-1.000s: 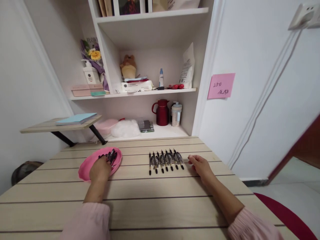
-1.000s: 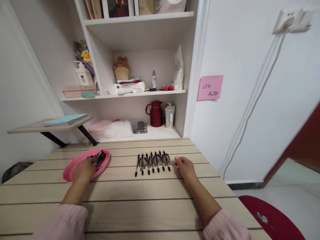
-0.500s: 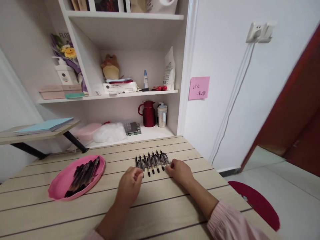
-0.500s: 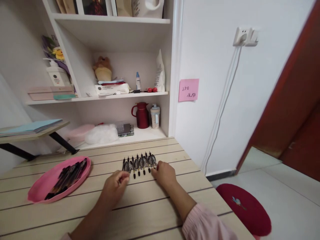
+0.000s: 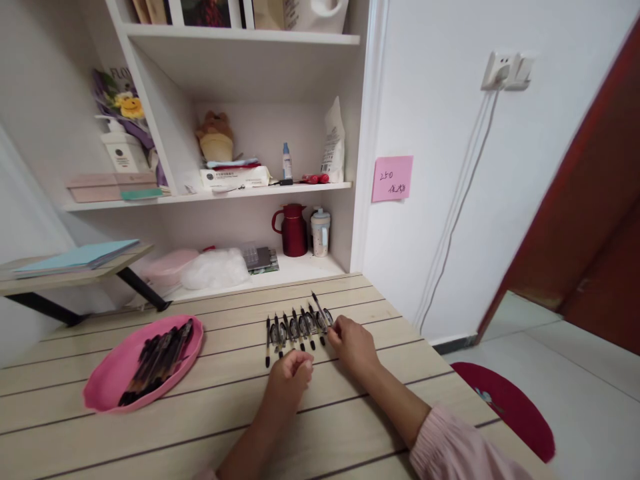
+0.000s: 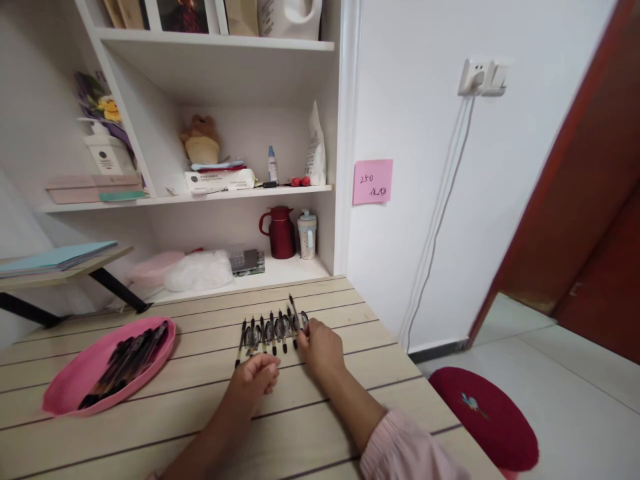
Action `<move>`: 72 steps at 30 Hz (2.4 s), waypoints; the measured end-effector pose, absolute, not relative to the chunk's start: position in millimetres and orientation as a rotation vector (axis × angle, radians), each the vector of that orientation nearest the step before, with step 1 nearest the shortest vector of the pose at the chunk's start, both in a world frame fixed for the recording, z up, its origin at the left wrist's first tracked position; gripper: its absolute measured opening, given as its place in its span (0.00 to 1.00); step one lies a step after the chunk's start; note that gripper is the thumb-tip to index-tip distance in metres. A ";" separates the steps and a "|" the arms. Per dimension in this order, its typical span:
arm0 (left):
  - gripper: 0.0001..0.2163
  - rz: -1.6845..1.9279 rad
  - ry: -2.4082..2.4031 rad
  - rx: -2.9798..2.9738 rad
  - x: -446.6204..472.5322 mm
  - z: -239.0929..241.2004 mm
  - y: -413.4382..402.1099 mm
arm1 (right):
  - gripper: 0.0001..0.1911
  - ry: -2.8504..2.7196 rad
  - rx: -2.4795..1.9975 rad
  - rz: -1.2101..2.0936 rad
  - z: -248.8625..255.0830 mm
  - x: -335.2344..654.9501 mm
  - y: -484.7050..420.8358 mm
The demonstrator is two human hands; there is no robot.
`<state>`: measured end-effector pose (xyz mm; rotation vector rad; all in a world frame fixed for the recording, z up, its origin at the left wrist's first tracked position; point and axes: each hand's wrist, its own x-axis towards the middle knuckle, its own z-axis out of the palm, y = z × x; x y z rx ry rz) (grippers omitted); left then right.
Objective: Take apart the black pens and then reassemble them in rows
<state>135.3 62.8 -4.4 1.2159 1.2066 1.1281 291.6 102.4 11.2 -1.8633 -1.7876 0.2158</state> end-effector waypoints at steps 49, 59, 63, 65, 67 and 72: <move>0.11 0.969 1.215 1.469 137.1 5.6 40.0 | 0.13 -0.937 -0.860 1.281 32.8 295.8 95.0; 0.10 0.917 1.240 1.528 137.3 6.2 39.8 | 0.12 -1.047 -0.876 1.265 35.0 293.3 90.1; 0.11 0.910 1.243 1.559 135.5 3.5 41.7 | 0.13 -1.059 -0.873 1.292 34.6 290.6 88.5; 0.11 0.900 1.242 1.560 134.0 1.5 42.9 | 0.14 -1.043 -0.878 1.302 34.1 290.3 88.5; 0.11 0.895 1.239 1.555 132.7 -0.5 44.1 | 0.14 -1.042 -0.894 1.315 33.1 290.5 88.8; 0.12 0.916 1.214 1.551 131.7 -2.6 44.5 | 0.14 -1.045 -0.884 1.421 28.9 292.9 88.7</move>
